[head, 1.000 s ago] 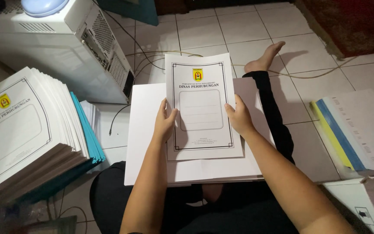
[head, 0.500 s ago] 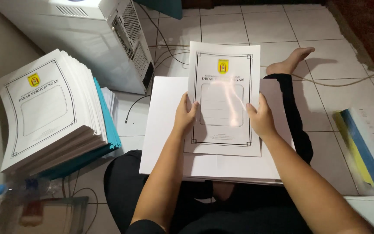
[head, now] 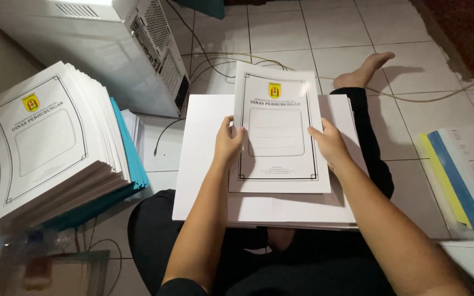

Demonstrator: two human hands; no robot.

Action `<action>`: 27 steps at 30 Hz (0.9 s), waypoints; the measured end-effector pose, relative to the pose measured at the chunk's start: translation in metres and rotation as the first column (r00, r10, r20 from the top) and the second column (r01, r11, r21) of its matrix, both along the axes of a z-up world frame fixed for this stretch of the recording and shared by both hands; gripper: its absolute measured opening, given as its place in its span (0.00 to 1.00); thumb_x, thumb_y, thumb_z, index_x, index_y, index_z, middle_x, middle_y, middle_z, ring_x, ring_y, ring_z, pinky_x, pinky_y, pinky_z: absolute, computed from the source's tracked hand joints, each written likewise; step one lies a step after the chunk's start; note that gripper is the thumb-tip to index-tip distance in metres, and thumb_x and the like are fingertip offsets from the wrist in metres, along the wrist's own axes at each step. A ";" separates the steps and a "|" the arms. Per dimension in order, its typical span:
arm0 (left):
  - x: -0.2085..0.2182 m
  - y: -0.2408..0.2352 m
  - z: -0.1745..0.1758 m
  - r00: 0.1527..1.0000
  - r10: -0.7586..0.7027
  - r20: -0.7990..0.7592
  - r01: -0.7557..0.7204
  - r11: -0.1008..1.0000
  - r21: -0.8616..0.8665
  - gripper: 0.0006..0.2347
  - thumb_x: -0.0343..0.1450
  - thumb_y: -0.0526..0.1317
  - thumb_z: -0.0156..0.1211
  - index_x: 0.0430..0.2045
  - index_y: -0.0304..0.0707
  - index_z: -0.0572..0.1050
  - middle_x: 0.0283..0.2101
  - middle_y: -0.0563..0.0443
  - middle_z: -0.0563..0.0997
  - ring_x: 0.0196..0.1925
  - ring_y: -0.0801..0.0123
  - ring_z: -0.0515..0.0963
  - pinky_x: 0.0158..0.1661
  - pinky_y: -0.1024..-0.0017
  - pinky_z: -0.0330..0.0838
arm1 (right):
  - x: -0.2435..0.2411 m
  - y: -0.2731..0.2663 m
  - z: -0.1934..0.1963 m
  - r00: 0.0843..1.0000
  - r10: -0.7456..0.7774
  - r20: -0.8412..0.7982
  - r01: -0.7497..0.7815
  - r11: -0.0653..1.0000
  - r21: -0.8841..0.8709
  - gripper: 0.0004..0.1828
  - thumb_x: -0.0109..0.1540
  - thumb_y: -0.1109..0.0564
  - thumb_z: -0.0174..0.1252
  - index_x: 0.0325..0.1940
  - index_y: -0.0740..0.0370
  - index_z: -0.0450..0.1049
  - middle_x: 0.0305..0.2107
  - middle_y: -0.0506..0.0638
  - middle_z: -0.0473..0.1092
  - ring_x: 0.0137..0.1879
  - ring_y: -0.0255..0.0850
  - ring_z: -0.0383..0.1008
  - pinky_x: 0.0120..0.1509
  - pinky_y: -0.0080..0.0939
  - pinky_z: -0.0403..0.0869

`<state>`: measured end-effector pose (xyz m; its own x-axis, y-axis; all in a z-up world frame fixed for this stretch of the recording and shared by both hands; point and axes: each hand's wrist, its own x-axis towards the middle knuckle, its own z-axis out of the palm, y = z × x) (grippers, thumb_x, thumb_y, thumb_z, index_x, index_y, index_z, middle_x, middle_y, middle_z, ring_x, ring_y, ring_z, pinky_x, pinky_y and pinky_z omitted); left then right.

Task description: Manually applying printed cover sheets to white folders and smoothing them out.

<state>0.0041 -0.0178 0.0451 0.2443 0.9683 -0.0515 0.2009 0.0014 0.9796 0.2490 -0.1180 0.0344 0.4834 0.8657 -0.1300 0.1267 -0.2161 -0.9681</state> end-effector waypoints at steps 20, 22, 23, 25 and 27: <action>0.003 -0.002 -0.004 0.997 -0.023 0.073 0.024 1.000 -0.015 0.23 0.75 0.38 0.57 0.66 0.36 0.62 0.62 0.26 0.72 0.69 0.37 0.66 0.64 0.43 0.63 | -0.021 -0.009 0.034 0.999 -0.005 0.053 0.008 0.999 -0.053 0.28 0.65 0.58 0.54 0.69 0.69 0.65 0.62 0.67 0.66 0.71 0.54 0.64 0.74 0.57 0.62; 0.003 -0.003 -0.005 0.993 -0.037 0.113 0.035 0.999 0.020 0.22 0.74 0.36 0.57 0.64 0.34 0.64 0.63 0.25 0.71 0.68 0.36 0.67 0.64 0.43 0.64 | -0.020 -0.009 0.028 0.996 0.008 0.091 -0.005 0.999 -0.035 0.28 0.65 0.59 0.55 0.69 0.70 0.65 0.61 0.67 0.67 0.70 0.55 0.65 0.73 0.57 0.62; 0.002 -0.008 -0.002 0.994 -0.036 0.105 0.035 0.999 0.014 0.22 0.74 0.36 0.57 0.64 0.34 0.64 0.63 0.25 0.71 0.68 0.36 0.67 0.64 0.43 0.64 | -0.019 -0.012 0.024 0.997 0.009 0.083 -0.005 0.999 -0.040 0.28 0.65 0.59 0.55 0.69 0.70 0.65 0.61 0.67 0.67 0.70 0.55 0.65 0.73 0.57 0.62; 0.003 -0.011 0.008 0.994 -0.040 0.105 0.037 0.999 0.031 0.23 0.74 0.37 0.58 0.63 0.29 0.63 0.62 0.19 0.69 0.68 0.34 0.67 0.65 0.42 0.63 | -0.014 -0.011 0.019 0.982 0.033 0.187 -0.036 0.999 0.009 0.27 0.64 0.60 0.54 0.68 0.70 0.66 0.59 0.67 0.69 0.69 0.56 0.66 0.72 0.58 0.63; -0.002 0.006 -0.014 0.995 -0.042 0.094 0.042 0.999 0.008 0.22 0.73 0.37 0.58 0.63 0.30 0.64 0.61 0.21 0.72 0.67 0.35 0.68 0.64 0.43 0.64 | -0.024 -0.014 0.023 0.952 0.033 0.305 -0.068 0.992 0.104 0.24 0.66 0.63 0.52 0.67 0.72 0.65 0.58 0.71 0.68 0.68 0.60 0.66 0.72 0.61 0.63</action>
<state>0.0018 -0.0119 0.0311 0.2881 0.9574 -0.0209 0.1076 -0.0107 0.9941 0.2247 -0.1321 0.0569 0.4401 0.8906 0.1148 0.4249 -0.0939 -0.9004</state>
